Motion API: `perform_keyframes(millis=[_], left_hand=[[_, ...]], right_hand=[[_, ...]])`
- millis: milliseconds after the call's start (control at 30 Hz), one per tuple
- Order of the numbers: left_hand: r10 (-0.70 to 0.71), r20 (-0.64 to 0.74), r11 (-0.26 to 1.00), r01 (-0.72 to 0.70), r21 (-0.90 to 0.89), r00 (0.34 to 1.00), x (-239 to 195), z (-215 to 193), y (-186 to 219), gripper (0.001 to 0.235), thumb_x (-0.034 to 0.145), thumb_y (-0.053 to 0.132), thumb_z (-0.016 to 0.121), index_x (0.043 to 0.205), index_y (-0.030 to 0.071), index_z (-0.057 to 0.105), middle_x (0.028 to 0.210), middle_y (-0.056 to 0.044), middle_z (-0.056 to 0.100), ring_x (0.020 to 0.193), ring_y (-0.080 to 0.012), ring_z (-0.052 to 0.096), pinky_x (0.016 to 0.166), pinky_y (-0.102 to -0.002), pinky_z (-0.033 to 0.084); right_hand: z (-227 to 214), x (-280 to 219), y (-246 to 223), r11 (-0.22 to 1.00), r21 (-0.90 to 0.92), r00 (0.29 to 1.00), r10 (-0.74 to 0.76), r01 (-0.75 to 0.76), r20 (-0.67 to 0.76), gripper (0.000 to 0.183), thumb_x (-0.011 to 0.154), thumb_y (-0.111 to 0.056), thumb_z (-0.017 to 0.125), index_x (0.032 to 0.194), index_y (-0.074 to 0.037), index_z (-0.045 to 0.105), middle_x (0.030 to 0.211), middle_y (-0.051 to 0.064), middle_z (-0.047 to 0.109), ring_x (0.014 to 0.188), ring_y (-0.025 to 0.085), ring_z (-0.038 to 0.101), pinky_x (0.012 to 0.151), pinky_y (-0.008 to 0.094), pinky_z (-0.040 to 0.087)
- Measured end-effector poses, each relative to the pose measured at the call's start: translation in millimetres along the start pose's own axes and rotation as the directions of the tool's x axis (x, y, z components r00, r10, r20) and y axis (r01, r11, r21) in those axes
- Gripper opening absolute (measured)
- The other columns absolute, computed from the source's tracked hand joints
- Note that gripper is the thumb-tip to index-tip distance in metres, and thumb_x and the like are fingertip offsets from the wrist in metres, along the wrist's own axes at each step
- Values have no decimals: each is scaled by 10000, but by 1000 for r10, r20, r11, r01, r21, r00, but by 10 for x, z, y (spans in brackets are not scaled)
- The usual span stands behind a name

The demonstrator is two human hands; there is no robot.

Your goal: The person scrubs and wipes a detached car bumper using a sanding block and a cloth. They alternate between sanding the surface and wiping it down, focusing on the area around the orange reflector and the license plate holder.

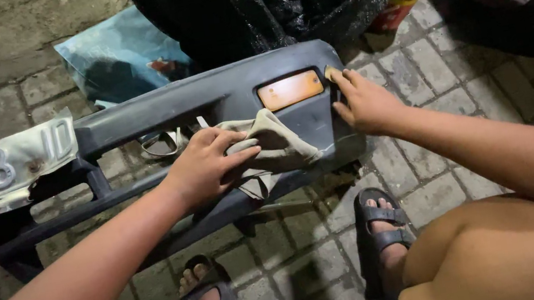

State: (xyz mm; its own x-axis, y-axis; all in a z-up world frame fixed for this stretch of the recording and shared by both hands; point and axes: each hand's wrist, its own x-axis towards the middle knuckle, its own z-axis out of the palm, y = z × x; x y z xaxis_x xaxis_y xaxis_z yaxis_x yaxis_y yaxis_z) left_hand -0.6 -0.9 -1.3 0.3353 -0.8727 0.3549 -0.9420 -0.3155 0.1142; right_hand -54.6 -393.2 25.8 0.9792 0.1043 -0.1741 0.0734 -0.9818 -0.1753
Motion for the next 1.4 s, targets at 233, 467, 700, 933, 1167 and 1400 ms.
perform_keyframes(millis=[233, 467, 700, 933, 1167, 1400], left_hand=[[-1, -4, 1000, 1, 2, 1000, -7, 30, -1, 544, 848, 446, 712, 1377, 366, 613, 1334, -14, 574, 1162, -293, 590, 1012, -480, 468], [13, -42, 1000, -13, 1, 999, 22, -76, 46, 525, 864, 427, 708, 1377, 356, 621, 1351, -10, 580, 1153, -295, 596, 998, -482, 476], [-13, -10, 1000, 13, -11, 1000, -21, -76, 59, 550, 851, 394, 712, 1391, 369, 610, 1374, -7, 567, 1169, -301, 579, 995, -473, 476], [-13, -11, 1000, 13, -2, 1000, -21, -79, 61, 578, 843, 378, 712, 1409, 365, 597, 1374, -13, 565, 1171, -298, 576, 986, -474, 480], [-23, -27, 1000, 23, -5, 999, -17, -107, 79, 524, 875, 399, 690, 1392, 366, 612, 1374, -6, 569, 1166, -294, 575, 973, -466, 481], [-30, 16, 1000, 30, -9, 999, -3, -128, 92, 571, 834, 414, 724, 1391, 364, 609, 1388, -3, 558, 1167, -304, 572, 986, -474, 482]], right_hand=[[20, 123, 66, 991, -131, 998, 11, -19, -59, 694, 980, -240, 586, 1615, -210, 309, 1389, 230, 480, 1212, 458, 625, 905, 549, 595], [-117, 156, 20, 980, -194, 994, -67, 49, -89, 575, 993, -241, 587, 1551, -222, 450, 1354, 248, 546, 1276, 448, 560, 951, 538, 571], [-308, 178, -75, 931, -353, 944, -194, 92, -265, 425, 901, -305, 674, 1323, -253, 690, 1052, 132, 582, 985, 336, 648, 656, 454, 635], [-201, 238, 18, 839, -538, 923, -270, 86, -274, 431, 846, -360, 725, 1276, -347, 691, 1009, 50, 535, 946, 232, 612, 609, 377, 636], [-127, 288, 95, 862, -491, 941, -262, 129, -213, 354, 893, -342, 675, 1245, -340, 704, 984, 56, 533, 937, 246, 621, 597, 411, 634], [-200, 194, -26, 925, -358, 983, -165, 126, -78, 259, 855, -373, 686, 1093, -284, 735, 967, 83, 571, 925, 301, 669, 713, 452, 628]])
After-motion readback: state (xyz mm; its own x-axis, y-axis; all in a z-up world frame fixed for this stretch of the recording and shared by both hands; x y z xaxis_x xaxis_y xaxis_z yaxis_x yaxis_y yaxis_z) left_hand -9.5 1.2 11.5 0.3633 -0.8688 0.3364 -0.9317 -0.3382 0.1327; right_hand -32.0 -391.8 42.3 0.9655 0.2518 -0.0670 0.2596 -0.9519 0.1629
